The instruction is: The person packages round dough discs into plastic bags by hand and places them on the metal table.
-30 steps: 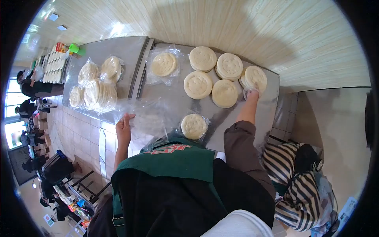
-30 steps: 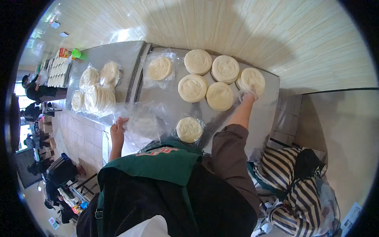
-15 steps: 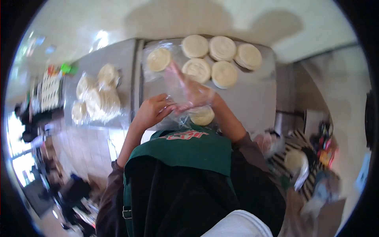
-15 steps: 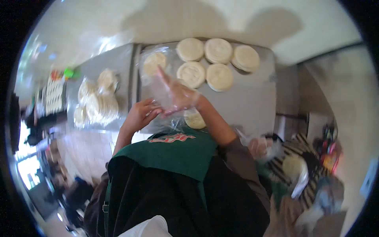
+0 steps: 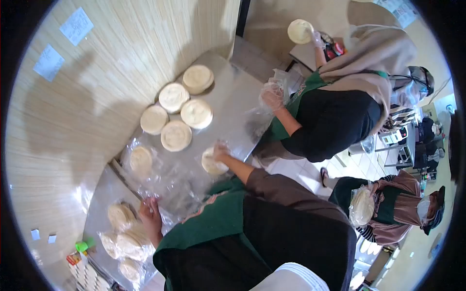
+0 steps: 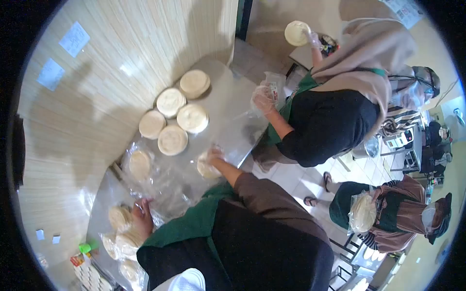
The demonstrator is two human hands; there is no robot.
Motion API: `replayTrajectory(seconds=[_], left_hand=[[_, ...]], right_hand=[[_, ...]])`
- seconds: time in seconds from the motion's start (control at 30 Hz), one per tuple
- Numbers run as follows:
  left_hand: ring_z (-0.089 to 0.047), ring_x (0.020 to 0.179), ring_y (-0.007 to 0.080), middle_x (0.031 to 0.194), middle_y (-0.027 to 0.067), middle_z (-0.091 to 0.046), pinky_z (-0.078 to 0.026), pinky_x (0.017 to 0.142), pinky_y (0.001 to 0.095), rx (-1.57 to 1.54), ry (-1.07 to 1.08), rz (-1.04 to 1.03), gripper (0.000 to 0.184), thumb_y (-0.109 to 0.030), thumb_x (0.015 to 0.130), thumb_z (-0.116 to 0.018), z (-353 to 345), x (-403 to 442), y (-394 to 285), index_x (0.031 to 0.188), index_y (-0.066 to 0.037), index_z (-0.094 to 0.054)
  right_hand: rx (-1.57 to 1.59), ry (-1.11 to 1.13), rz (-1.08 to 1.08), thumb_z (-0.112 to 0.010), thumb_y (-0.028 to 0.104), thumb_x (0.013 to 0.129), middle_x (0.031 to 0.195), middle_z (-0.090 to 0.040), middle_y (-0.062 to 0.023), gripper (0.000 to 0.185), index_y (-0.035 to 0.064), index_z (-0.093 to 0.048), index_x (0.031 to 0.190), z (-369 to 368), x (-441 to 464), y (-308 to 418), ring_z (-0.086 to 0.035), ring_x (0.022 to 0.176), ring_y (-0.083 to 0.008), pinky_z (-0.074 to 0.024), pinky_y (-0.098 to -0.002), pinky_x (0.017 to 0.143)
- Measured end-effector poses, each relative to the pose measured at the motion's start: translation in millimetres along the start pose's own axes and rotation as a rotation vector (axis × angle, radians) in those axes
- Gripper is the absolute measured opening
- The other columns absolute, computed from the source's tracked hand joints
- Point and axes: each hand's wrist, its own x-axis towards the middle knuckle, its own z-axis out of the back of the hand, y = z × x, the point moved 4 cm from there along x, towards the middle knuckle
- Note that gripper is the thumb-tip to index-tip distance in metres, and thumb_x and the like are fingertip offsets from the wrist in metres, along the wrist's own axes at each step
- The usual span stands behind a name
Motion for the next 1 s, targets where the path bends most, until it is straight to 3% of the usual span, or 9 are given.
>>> replayTrajectory(seconds=[0.2, 0.4, 0.5, 0.57, 0.6, 0.7, 0.77, 0.9, 1.0], left_hand=[[-0.061, 0.073, 0.0285, 0.081, 0.0166, -0.062, -0.046, 0.068, 0.0375, -0.023, 0.049, 0.043, 0.027, -0.018, 0.097, -0.053, -0.8, -20.9, 25.0, 0.087, 0.0, -0.07], [-0.06, 0.073, 0.0295, 0.08, 0.0181, -0.062, -0.046, 0.068, 0.0371, -0.024, -0.031, -0.029, 0.026, -0.016, 0.097, -0.053, 18.0, -11.9, 18.8, 0.086, 0.002, -0.069], [-0.06, 0.074, 0.0297, 0.082, 0.0187, -0.063, -0.046, 0.069, 0.0372, -0.013, -0.053, -0.048, 0.026, -0.016, 0.096, -0.053, 21.5, -13.4, 16.9, 0.087, 0.003, -0.069], [-0.06, 0.074, 0.0301, 0.082, 0.0187, -0.063, -0.046, 0.069, 0.0376, -0.011, -0.069, -0.056, 0.027, -0.016, 0.097, -0.052, 21.4, -14.8, 15.3, 0.087, 0.003, -0.069], [-0.06, 0.074, 0.0304, 0.081, 0.0184, -0.063, -0.046, 0.069, 0.038, -0.012, -0.073, -0.052, 0.027, -0.017, 0.097, -0.052, 20.3, -16.7, 17.2, 0.087, 0.002, -0.069], [-0.06, 0.074, 0.0313, 0.08, 0.0175, -0.063, -0.045, 0.068, 0.0387, 0.029, -0.071, -0.01, 0.027, -0.017, 0.096, -0.052, 19.4, -23.6, 13.4, 0.087, 0.001, -0.069], [-0.06, 0.073, 0.032, 0.079, 0.017, -0.062, -0.045, 0.067, 0.039, 0.054, -0.079, 0.0, 0.026, -0.017, 0.096, -0.052, 21.9, -25.4, 8.6, 0.086, 0.0, -0.069], [-0.06, 0.073, 0.033, 0.078, 0.0169, -0.062, -0.044, 0.066, 0.0396, 0.08, -0.095, 0.001, 0.025, -0.017, 0.096, -0.053, 15.7, -31.7, 10.3, 0.086, -0.001, -0.07], [-0.06, 0.073, 0.0334, 0.078, 0.0171, -0.062, -0.044, 0.065, 0.0401, 0.075, -0.114, 0.01, 0.025, -0.017, 0.095, -0.053, 8.1, -32.9, 9.6, 0.085, -0.001, -0.07]], right_hand=[[-0.062, 0.043, 0.188, -0.073, 0.048, 0.068, 0.139, -0.045, -0.0225, 0.082, 0.0084, -0.048, 0.135, -136.0, 153.0, -62.7, -0.047, 0.125, -0.0379, -0.0409, -0.0435, 0.102], [0.229, -0.035, 0.183, -0.059, 0.062, 0.076, 0.123, -0.057, -0.0209, 0.07, 0.0087, -0.059, 0.122, 108.5, 6.6, -5.8, -0.053, 0.117, -0.0375, -0.0423, -0.0477, 0.098], [0.339, -0.379, 0.088, -0.062, 0.057, 0.079, 0.118, -0.057, -0.0261, 0.068, 0.0032, -0.056, 0.121, 254.0, -10.9, -47.7, -0.054, 0.113, -0.0406, -0.0415, -0.0465, 0.097], [-0.025, -1.033, 0.073, -0.061, 0.055, 0.082, 0.103, -0.06, -0.0244, 0.066, -0.0052, -0.057, 0.107, 329.1, 61.2, -126.3, -0.058, 0.094, -0.0377, -0.0457, -0.0456, 0.083], [0.577, -1.219, 0.037, -0.061, 0.054, 0.082, 0.101, -0.06, -0.0232, 0.062, -0.0043, -0.057, 0.102, 373.8, 56.0, -158.7, -0.059, 0.093, -0.0349, -0.0451, -0.0459, 0.082], [0.76, -1.525, -0.27, -0.068, 0.017, 0.078, 0.087, -0.068, -0.0182, 0.019, 0.0016, -0.062, 0.088, 463.0, 24.8, -211.4, -0.066, 0.082, -0.0329, -0.0524, -0.041, 0.071], [1.145, -1.348, -0.188, -0.066, 0.016, 0.078, 0.093, -0.069, -0.0142, 0.012, 0.0071, -0.065, 0.085, 503.6, 103.6, -262.8, -0.066, 0.088, -0.0324, -0.0527, -0.0396, 0.077], [0.573, -1.34, -0.048, -0.064, 0.018, 0.08, 0.094, -0.069, -0.0121, 0.01, 0.0118, -0.069, 0.086, 524.5, 109.7, -219.0, -0.067, 0.089, -0.0298, -0.0524, -0.0382, 0.081], [0.744, -1.227, 0.039, -0.064, 0.02, 0.08, 0.093, -0.069, -0.0124, 0.015, 0.0112, -0.069, 0.092, 530.0, 116.8, -191.9, -0.067, 0.087, -0.0289, -0.0522, -0.0366, 0.08]])
